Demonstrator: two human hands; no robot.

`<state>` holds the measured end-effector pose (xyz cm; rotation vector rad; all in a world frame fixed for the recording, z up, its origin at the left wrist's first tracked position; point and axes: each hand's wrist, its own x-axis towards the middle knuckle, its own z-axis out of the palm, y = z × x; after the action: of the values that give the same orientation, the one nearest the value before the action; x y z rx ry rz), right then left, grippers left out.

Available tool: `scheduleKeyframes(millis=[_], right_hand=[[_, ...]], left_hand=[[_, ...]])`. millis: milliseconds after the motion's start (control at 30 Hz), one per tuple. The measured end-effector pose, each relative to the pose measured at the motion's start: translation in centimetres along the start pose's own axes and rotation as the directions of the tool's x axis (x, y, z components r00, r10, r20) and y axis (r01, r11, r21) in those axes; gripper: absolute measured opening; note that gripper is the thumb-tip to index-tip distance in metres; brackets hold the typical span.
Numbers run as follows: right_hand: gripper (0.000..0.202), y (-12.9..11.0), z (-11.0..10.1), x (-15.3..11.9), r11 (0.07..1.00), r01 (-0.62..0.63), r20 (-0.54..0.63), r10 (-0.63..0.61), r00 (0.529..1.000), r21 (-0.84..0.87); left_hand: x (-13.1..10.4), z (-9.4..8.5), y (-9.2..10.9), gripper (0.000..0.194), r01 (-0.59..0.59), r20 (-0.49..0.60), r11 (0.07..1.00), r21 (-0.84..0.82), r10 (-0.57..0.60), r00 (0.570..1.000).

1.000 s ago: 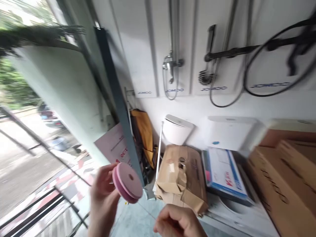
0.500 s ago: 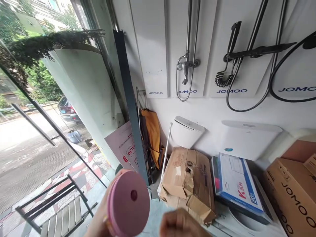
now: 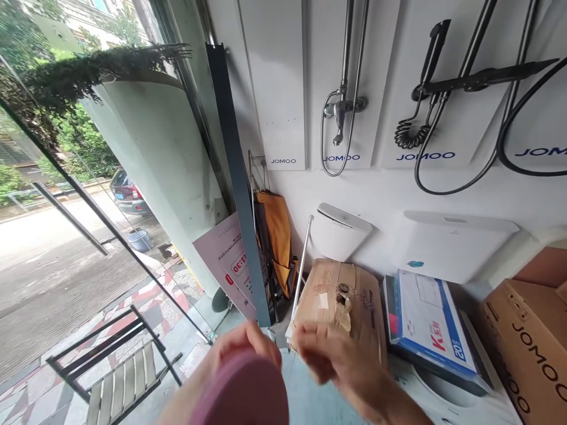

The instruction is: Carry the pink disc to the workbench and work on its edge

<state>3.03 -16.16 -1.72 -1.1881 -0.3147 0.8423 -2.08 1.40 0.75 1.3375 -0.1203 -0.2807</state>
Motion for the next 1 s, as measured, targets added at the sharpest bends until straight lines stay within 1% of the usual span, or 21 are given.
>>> scheduleKeyframes(millis=[67, 133, 200, 233, 267, 333, 400, 467, 500, 533, 567, 600, 633, 667, 733, 767, 833, 867, 933, 967, 1000], right_hand=[[0.034, -1.5, 0.1, -0.4, 0.989, 0.137, -0.031, -0.138, 0.99, -0.048], [0.033, -2.1, 0.5, -1.5, 0.963, 0.211, -0.005, -0.215, 0.977, -0.165], [0.032, -1.1, 0.7, -2.1, 0.969, 0.137, 0.01, -0.138, 0.99, -0.206], [0.033, -0.4, 0.6, -2.0, 0.982, 0.06, 0.013, -0.058, 0.998, -0.181], [0.035, 0.2, 0.4, -1.6, 0.99, -0.036, 0.032, 0.041, 0.999, -0.14], [0.035, 0.5, -0.1, -0.5, 0.994, -0.082, 0.053, 0.086, 0.995, -0.07], [0.032, -0.5, -0.1, 0.0, 0.999, 0.0, 0.033, 0.001, 0.999, -0.041], [0.031, -1.7, 0.4, -0.6, 0.99, 0.105, -0.007, -0.106, 0.994, -0.098], [0.033, -1.9, 0.7, -1.1, 0.983, 0.116, -0.011, -0.119, 0.993, -0.14], [0.035, -1.7, 1.0, -1.5, 0.982, 0.093, -0.005, -0.095, 0.995, -0.163], [0.038, -1.2, 1.2, -1.8, 0.986, 0.047, 0.004, -0.047, 0.999, -0.16], [0.04, -0.5, 1.3, -1.7, 0.99, -0.02, 0.03, 0.024, 0.999, -0.136], [0.041, 0.1, 1.1, -1.4, 0.992, -0.085, 0.067, 0.092, 0.994, -0.097], [0.04, 0.6, 0.9, -0.9, 0.991, -0.119, 0.103, 0.125, 0.987, -0.063], [0.035, 0.5, 0.3, 0.1, 0.995, -0.095, 0.127, 0.096, 0.987, -0.012], [0.033, 0.0, 0.1, 0.3, 0.999, -0.052, 0.121, 0.051, 0.991, 0.0], [0.031, -1.5, 0.2, -0.1, 0.996, 0.079, 0.065, -0.077, 0.995, -0.038], [0.031, -2.1, 0.5, -0.7, 0.989, 0.118, 0.047, -0.114, 0.992, -0.084], [0.034, -2.0, 1.1, -1.9, 0.981, 0.09, 0.039, -0.085, 0.996, -0.17], [0.036, -1.5, 1.2, -2.1, 0.981, 0.037, 0.049, -0.029, 0.998, -0.191], [0.037, -0.7, 1.2, -2.0, 0.982, -0.032, 0.074, 0.046, 0.996, -0.187]], left_hand=[[-0.1, 0.4, 0.0, 0.026, -0.016, 0.002, 0.947, 0.322, 0.016, 1.0], [0.1, 0.6, 0.0, 0.022, -0.04, -0.231, 0.834, 0.55, 0.198, 0.953], [0.2, 0.6, 0.1, 0.024, -0.069, -0.449, 0.865, 0.497, 0.324, 0.832], [0.2, 0.5, 0.2, 0.026, -0.1, -0.484, 0.92, 0.379, 0.289, 0.826], [0.1, 0.4, 0.2, 0.027, -0.125, -0.454, 0.963, 0.24, 0.225, 0.862], [-0.1, 0.3, 0.1, 0.029, -0.081, -0.197, 0.996, 0.046, 0.088, 0.976], [-0.2, 0.3, -0.2, 0.025, -0.035, 0.031, 0.985, 0.168, 0.031, 0.999], [-0.1, 0.1, -0.5, 0.023, -0.083, -0.056, 0.872, 0.483, 0.125, 0.991], [0.0, 0.0, -0.5, 0.023, -0.079, -0.183, 0.799, 0.596, 0.231, 0.956], [0.1, -0.1, -0.5, 0.024, -0.073, -0.32, 0.77, 0.634, 0.347, 0.882], [0.1, -0.2, -0.4, 0.025, -0.09, -0.432, 0.796, 0.598, 0.416, 0.8], [0.1, -0.3, -0.3, 0.027, -0.125, -0.496, 0.858, 0.498, 0.4, 0.771], [0.0, -0.2, -0.2, 0.03, -0.161, -0.506, 0.92, 0.358, 0.336, 0.794], [-0.2, -0.1, 0.0, 0.033, -0.168, -0.453, 0.963, 0.211, 0.248, 0.856], [-0.5, 0.4, 0.1, 0.037, -0.081, -0.211, 0.996, 0.033, 0.086, 0.974], [-0.6, 0.6, 0.0, 0.036, -0.038, -0.112, 0.997, 0.064, 0.045, 0.993], [-0.6, 0.8, -0.1, 0.027, -0.059, -0.103, 0.945, 0.321, 0.096, 0.99], [-0.5, 0.7, -0.2, 0.023, -0.075, -0.169, 0.879, 0.471, 0.173, 0.97], [-0.3, 0.2, -0.2, 0.022, -0.075, -0.374, 0.795, 0.601, 0.363, 0.854], [-0.2, -0.1, -0.1, 0.025, -0.089, -0.463, 0.83, 0.551, 0.392, 0.795], [-0.3, -0.4, 0.0, 0.03, -0.114, -0.512, 0.89, 0.441, 0.354, 0.783]])
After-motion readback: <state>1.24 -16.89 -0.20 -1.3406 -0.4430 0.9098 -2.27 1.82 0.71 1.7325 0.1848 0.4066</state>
